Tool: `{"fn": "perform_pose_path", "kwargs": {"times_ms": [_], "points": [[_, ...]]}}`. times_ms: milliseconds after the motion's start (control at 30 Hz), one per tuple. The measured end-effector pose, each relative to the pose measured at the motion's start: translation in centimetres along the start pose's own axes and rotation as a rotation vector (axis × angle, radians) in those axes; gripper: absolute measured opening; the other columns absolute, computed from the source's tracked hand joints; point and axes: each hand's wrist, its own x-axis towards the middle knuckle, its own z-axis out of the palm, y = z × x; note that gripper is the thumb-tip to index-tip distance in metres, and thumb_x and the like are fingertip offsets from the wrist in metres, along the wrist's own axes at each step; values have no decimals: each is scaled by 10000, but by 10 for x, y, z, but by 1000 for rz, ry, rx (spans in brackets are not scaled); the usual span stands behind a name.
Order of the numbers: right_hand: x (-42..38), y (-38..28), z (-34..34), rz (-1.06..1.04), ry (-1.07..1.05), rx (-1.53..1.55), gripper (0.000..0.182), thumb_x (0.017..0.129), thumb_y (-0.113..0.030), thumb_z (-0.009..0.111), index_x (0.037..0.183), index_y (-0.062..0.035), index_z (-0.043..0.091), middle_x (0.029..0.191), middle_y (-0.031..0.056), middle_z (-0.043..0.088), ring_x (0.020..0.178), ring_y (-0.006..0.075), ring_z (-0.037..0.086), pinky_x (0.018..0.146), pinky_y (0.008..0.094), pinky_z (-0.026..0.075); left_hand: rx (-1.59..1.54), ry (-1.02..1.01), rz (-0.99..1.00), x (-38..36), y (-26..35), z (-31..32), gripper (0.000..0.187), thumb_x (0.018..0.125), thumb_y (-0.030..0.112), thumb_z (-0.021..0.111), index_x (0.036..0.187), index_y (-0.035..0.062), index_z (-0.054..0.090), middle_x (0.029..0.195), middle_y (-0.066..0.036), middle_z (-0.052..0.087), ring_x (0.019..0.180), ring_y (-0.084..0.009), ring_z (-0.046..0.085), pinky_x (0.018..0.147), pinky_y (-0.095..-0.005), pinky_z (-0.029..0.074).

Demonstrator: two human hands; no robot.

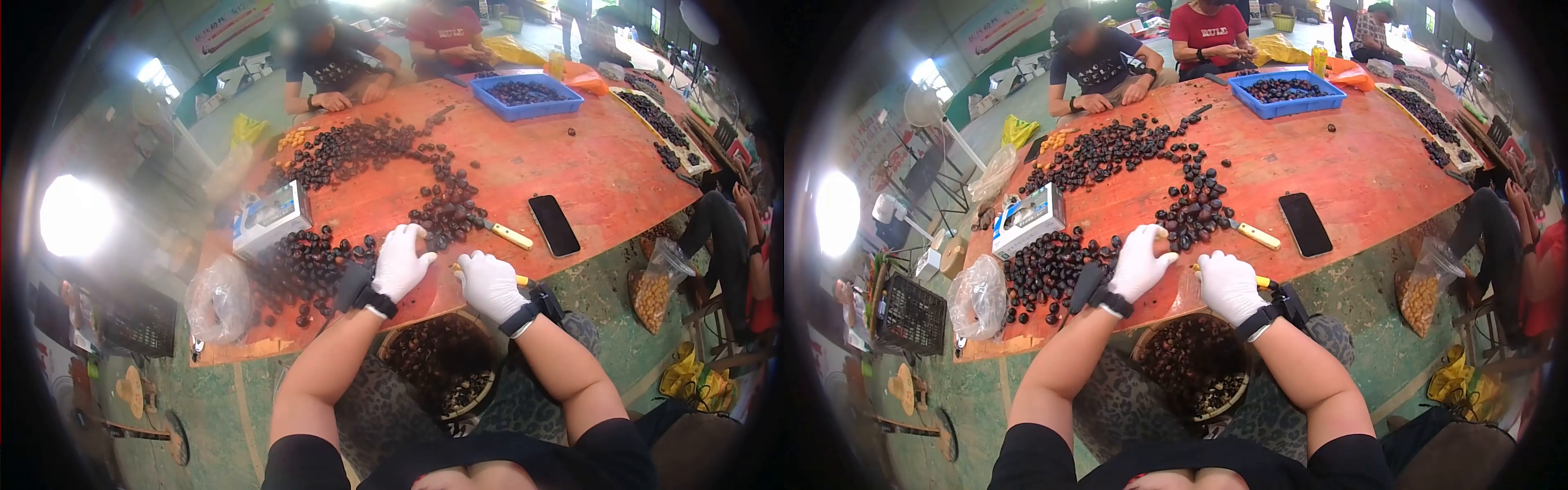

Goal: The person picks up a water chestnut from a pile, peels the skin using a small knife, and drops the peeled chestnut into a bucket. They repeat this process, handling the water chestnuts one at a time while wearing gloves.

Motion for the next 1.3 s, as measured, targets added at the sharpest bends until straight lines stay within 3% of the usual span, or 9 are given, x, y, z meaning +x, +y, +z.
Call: {"fn": "perform_pose_path", "kwargs": {"times_ms": [167, 267, 400, 433, 533, 567, 700, 1000, 1300], "points": [[0, -2, -1, 5, -7, -12, 165, 886, -243, 596, 947, -91, 578, 857, 121, 622, 817, 299, 666, 645, 423, 547, 6, -178, -81, 6, -7, 10, 293, 787, 148, 746, 1030, 60, 608, 898, -132, 648, 932, -313, 617, 844, -411, 498], [1, 0, -2, 15, 5, 12, 177, 890, -261, 603, 949, -95, 576, 859, 120, 621, 823, 300, 665, 642, 425, 545, -413, -167, -158, 0, -8, 7, 289, 824, 99, 680, 1101, 39, 628, 990, -149, 678, 947, -289, 654, 847, -380, 519], [1, 1, 1, 8, 40, 36, 195, 894, -288, 609, 945, -103, 574, 852, 117, 614, 821, 295, 661, 630, 425, 538, -492, -236, -114, -3, -12, -2, 247, 903, -8, 571, 1122, 5, 684, 1089, -83, 692, 930, -138, 670, 826, -277, 539], [1, 1, 2, 1, 54, 42, 199, 894, -294, 610, 943, -104, 573, 848, 116, 612, 818, 294, 659, 626, 426, 536, -626, -246, -215, -5, -9, -3, 241, 868, 0, 578, 1070, 10, 710, 1057, -145, 699, 950, -212, 686, 862, -306, 533], [-2, -2, -3, -15, 84, 34, 202, 892, -303, 616, 930, -109, 574, 837, 108, 604, 806, 293, 655, 614, 425, 532, -674, -398, -377, -9, -3, -6, 253, 879, -25, 599, 1105, 5, 706, 1073, -81, 691, 950, -130, 661, 828, -274, 539], [-2, -2, -3, -18, 88, 36, 204, 892, -306, 618, 927, -110, 574, 834, 106, 602, 802, 290, 654, 611, 424, 531, -483, -372, -229, -12, -5, -4, 268, 834, -23, 663, 1096, 4, 711, 1049, -80, 697, 911, -127, 668, 808, -267, 541], [-2, -3, -2, -68, 126, 28, 200, 884, -307, 627, 913, -115, 579, 826, 94, 592, 787, 275, 647, 598, 414, 529, -428, -445, -279, -13, -3, -1, 301, 764, 20, 757, 1061, 6, 719, 998, -90, 710, 870, -139, 680, 799, -280, 541], [1, -9, 4, -170, 134, -17, 124, 839, -225, 631, 905, -125, 596, 825, 91, 564, 784, 279, 617, 588, 406, 509, -267, -421, -191, -13, -3, -3, 293, 728, 49, 789, 1003, -18, 715, 935, -129, 715, 847, -176, 696, 787, -298, 547], [-2, -12, 0, -99, 87, 15, 157, 875, -258, 620, 933, -117, 581, 842, 99, 583, 793, 286, 639, 602, 406, 524, -232, -464, -275, -9, 2, -12, 287, 695, 83, 822, 927, -39, 705, 859, -141, 730, 783, -161, 698, 745, -297, 545]]}}
